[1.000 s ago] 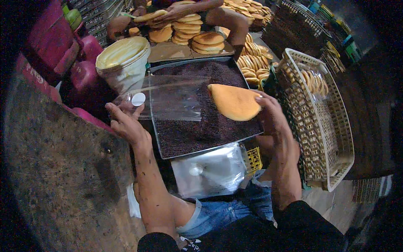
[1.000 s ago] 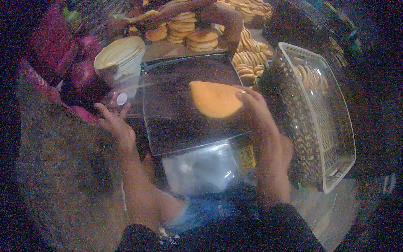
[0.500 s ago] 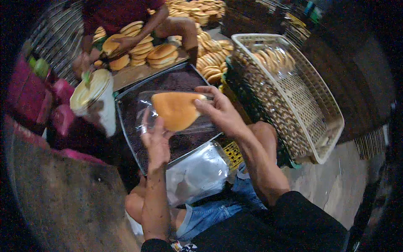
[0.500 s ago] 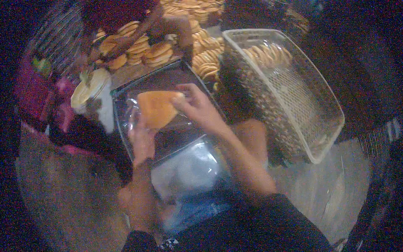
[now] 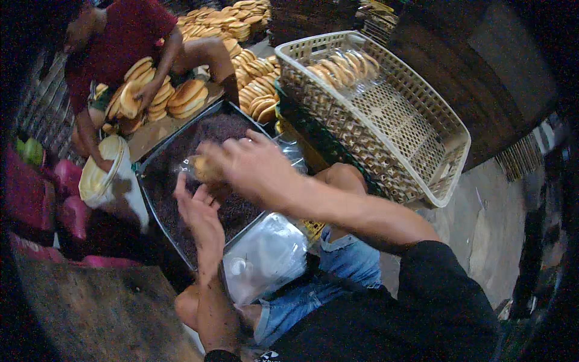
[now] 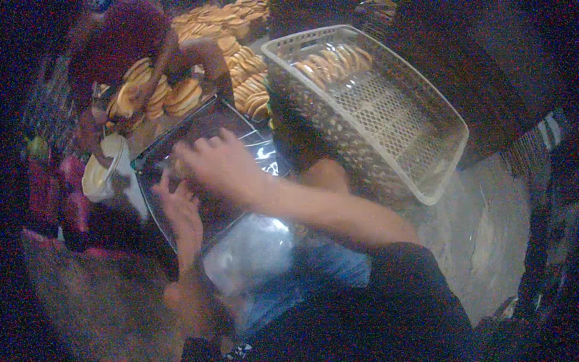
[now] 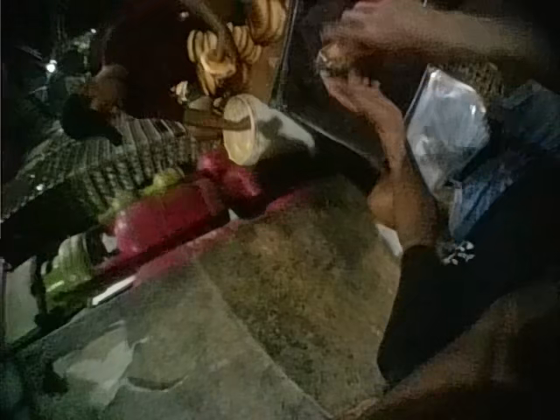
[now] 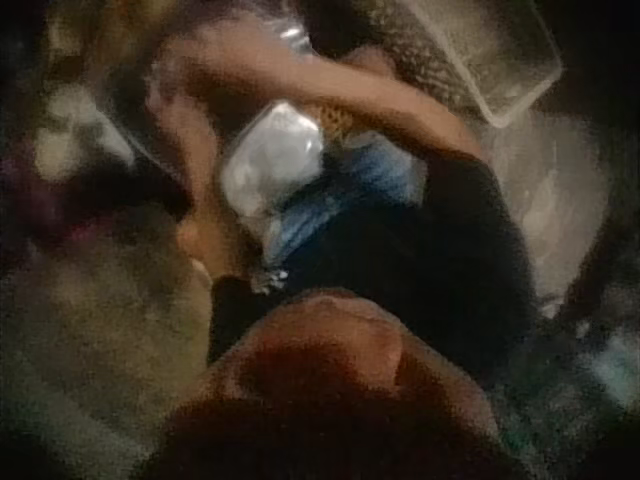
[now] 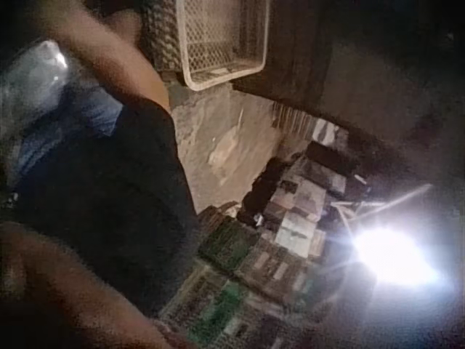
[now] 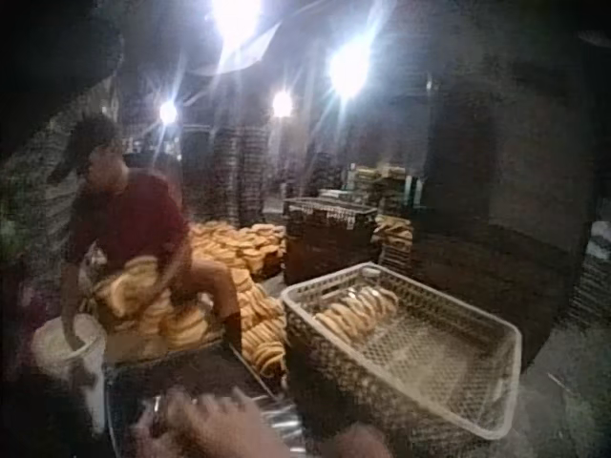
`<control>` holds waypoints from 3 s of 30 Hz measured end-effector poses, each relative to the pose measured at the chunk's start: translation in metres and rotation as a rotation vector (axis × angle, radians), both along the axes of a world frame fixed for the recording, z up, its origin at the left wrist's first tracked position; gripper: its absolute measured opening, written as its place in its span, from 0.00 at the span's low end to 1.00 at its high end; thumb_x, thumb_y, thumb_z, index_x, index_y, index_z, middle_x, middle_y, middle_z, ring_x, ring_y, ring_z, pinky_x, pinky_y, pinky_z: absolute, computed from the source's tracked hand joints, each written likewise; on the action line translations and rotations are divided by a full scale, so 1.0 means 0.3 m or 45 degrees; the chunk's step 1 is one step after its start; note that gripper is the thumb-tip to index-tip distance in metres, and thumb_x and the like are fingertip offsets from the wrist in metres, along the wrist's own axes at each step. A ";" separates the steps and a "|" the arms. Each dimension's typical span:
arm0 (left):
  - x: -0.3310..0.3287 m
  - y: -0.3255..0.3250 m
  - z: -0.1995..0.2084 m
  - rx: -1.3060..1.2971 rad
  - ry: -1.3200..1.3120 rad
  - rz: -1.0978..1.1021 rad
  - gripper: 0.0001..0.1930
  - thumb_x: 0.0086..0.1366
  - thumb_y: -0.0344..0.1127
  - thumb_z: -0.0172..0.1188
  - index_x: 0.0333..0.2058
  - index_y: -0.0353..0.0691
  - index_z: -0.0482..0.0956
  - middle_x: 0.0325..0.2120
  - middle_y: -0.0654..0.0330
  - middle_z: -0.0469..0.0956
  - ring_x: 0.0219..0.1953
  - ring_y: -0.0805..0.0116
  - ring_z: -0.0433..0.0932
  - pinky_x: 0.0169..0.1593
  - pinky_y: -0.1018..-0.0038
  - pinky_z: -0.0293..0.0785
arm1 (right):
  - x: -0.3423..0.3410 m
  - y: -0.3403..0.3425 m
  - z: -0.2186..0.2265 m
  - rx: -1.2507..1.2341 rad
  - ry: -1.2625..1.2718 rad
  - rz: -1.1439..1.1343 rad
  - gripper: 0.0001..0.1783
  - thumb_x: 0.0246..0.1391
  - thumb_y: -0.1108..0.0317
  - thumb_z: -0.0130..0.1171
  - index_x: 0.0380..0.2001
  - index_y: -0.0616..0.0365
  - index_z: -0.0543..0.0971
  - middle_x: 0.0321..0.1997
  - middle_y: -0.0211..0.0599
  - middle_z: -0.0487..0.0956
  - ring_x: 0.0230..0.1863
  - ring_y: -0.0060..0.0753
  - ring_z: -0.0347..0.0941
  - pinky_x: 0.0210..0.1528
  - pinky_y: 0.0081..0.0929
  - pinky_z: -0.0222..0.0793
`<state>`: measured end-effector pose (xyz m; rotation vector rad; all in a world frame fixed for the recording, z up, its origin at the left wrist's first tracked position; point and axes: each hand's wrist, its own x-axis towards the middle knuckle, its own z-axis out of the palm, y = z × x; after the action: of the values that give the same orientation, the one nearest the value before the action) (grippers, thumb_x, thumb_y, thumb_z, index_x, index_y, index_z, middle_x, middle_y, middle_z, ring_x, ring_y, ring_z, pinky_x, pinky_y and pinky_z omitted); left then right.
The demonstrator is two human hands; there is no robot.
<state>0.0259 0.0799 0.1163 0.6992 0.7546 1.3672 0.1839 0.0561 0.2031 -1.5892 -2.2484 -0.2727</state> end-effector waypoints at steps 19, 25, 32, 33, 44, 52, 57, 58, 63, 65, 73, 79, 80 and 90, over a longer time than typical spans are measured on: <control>-0.037 -0.190 -0.323 0.101 1.331 -1.245 0.25 0.63 0.54 0.64 0.22 0.33 0.81 0.15 0.59 0.79 0.18 0.71 0.80 0.23 0.73 0.74 | 0.730 0.184 0.081 -0.351 0.460 -0.026 0.33 0.60 0.46 0.59 0.58 0.58 0.69 0.45 0.45 0.79 0.46 0.38 0.77 0.47 0.33 0.73; -0.045 -0.137 -0.148 0.614 1.156 -0.218 0.19 0.66 0.44 0.61 0.24 0.31 0.80 0.15 0.59 0.79 0.17 0.73 0.78 0.22 0.74 0.73 | 0.000 -0.020 -0.077 -0.625 0.055 0.450 0.18 0.53 0.58 0.64 0.40 0.60 0.78 0.33 0.48 0.82 0.39 0.46 0.81 0.42 0.41 0.75; -0.107 -0.024 -0.117 -0.176 -0.028 -0.399 0.40 0.66 0.71 0.45 0.36 0.30 0.79 0.28 0.50 0.83 0.28 0.63 0.83 0.31 0.73 0.80 | -0.032 -0.081 -0.161 -0.719 1.923 0.087 0.09 0.61 0.67 0.59 0.41 0.61 0.78 0.35 0.33 0.80 0.33 0.29 0.79 0.35 0.25 0.76; -0.101 -0.012 -0.101 -0.132 -0.087 -0.331 0.37 0.67 0.68 0.48 0.37 0.31 0.79 0.29 0.51 0.83 0.30 0.63 0.84 0.31 0.73 0.80 | -0.006 -0.101 -0.215 -0.699 1.966 0.020 0.09 0.61 0.67 0.59 0.41 0.61 0.77 0.36 0.33 0.79 0.33 0.29 0.79 0.34 0.24 0.76; -0.105 0.038 -0.042 -0.148 0.137 0.220 0.15 0.64 0.45 0.67 0.32 0.37 0.79 0.26 0.61 0.80 0.27 0.71 0.80 0.33 0.73 0.79 | 0.027 -0.171 -0.167 -0.591 1.876 -0.121 0.13 0.63 0.62 0.57 0.34 0.62 0.79 0.26 0.31 0.77 0.32 0.23 0.74 0.30 0.25 0.73; -0.579 0.144 -0.037 0.124 -0.403 0.758 0.13 0.70 0.41 0.55 0.45 0.38 0.77 0.41 0.57 0.81 0.41 0.68 0.80 0.43 0.70 0.82 | 0.127 -0.047 -0.283 -0.429 1.659 -0.141 0.12 0.68 0.63 0.51 0.31 0.57 0.71 0.28 0.31 0.76 0.31 0.24 0.76 0.38 0.26 0.75; -0.598 0.133 -0.063 -0.058 -0.418 0.927 0.18 0.70 0.47 0.56 0.45 0.37 0.77 0.41 0.58 0.81 0.42 0.64 0.80 0.49 0.66 0.82 | 0.037 0.094 -0.410 -0.225 1.410 -0.385 0.11 0.63 0.64 0.58 0.37 0.62 0.73 0.34 0.33 0.77 0.37 0.24 0.76 0.43 0.23 0.72; -0.509 0.130 -0.034 0.016 -0.243 0.855 0.18 0.70 0.48 0.57 0.44 0.37 0.77 0.41 0.57 0.81 0.42 0.64 0.81 0.49 0.65 0.83 | 0.054 0.148 -0.487 -0.094 1.304 -0.445 0.19 0.59 0.62 0.63 0.46 0.64 0.72 0.41 0.40 0.77 0.45 0.31 0.75 0.51 0.26 0.70; -0.491 0.147 -0.001 -0.026 -0.093 0.955 0.18 0.64 0.48 0.66 0.40 0.38 0.78 0.37 0.58 0.81 0.40 0.67 0.82 0.45 0.67 0.84 | -0.220 0.409 -0.682 -0.150 1.146 -0.588 0.55 0.42 0.48 0.75 0.63 0.68 0.56 0.62 0.61 0.66 0.63 0.53 0.65 0.65 0.40 0.60; -0.529 0.131 0.012 -0.126 -0.088 0.982 0.21 0.66 0.52 0.62 0.42 0.38 0.76 0.40 0.55 0.80 0.39 0.66 0.82 0.44 0.68 0.84 | -0.367 0.471 -0.667 -0.203 1.055 -0.683 0.64 0.36 0.41 0.76 0.66 0.66 0.53 0.67 0.62 0.61 0.69 0.59 0.58 0.69 0.49 0.53; -0.537 0.151 -0.028 0.148 -0.011 0.978 0.38 0.68 0.69 0.44 0.57 0.35 0.65 0.50 0.45 0.74 0.54 0.58 0.75 0.56 0.55 0.76 | -0.204 0.553 -0.694 -0.290 0.943 -0.837 0.28 0.50 0.47 0.65 0.48 0.55 0.78 0.49 0.46 0.80 0.55 0.52 0.72 0.61 0.54 0.61; -0.499 0.132 -0.010 0.199 0.180 0.834 0.43 0.67 0.72 0.41 0.58 0.31 0.65 0.54 0.43 0.73 0.58 0.56 0.72 0.61 0.50 0.70 | 0.092 0.156 -0.635 -0.342 0.786 -0.595 0.25 0.50 0.51 0.66 0.45 0.58 0.80 0.35 0.49 0.83 0.40 0.51 0.79 0.50 0.45 0.71; -0.484 0.142 -0.039 0.190 0.209 0.774 0.45 0.67 0.72 0.41 0.59 0.30 0.65 0.55 0.43 0.72 0.59 0.56 0.71 0.61 0.50 0.69 | 0.109 0.133 -0.652 -0.283 0.609 -0.571 0.24 0.51 0.51 0.65 0.44 0.59 0.80 0.35 0.50 0.83 0.41 0.52 0.80 0.48 0.45 0.72; -0.366 0.151 -0.144 0.145 0.551 0.561 0.44 0.71 0.65 0.42 0.61 0.21 0.61 0.61 0.39 0.66 0.64 0.46 0.66 0.60 0.54 0.73 | 0.355 0.005 -0.216 -0.638 1.604 -0.283 0.32 0.56 0.65 0.60 0.62 0.63 0.67 0.51 0.44 0.78 0.50 0.32 0.76 0.53 0.29 0.73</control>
<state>-0.0838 0.1252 0.0731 0.9753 1.2351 1.6884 0.2905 0.0577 0.1384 -1.5147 -1.1612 1.0278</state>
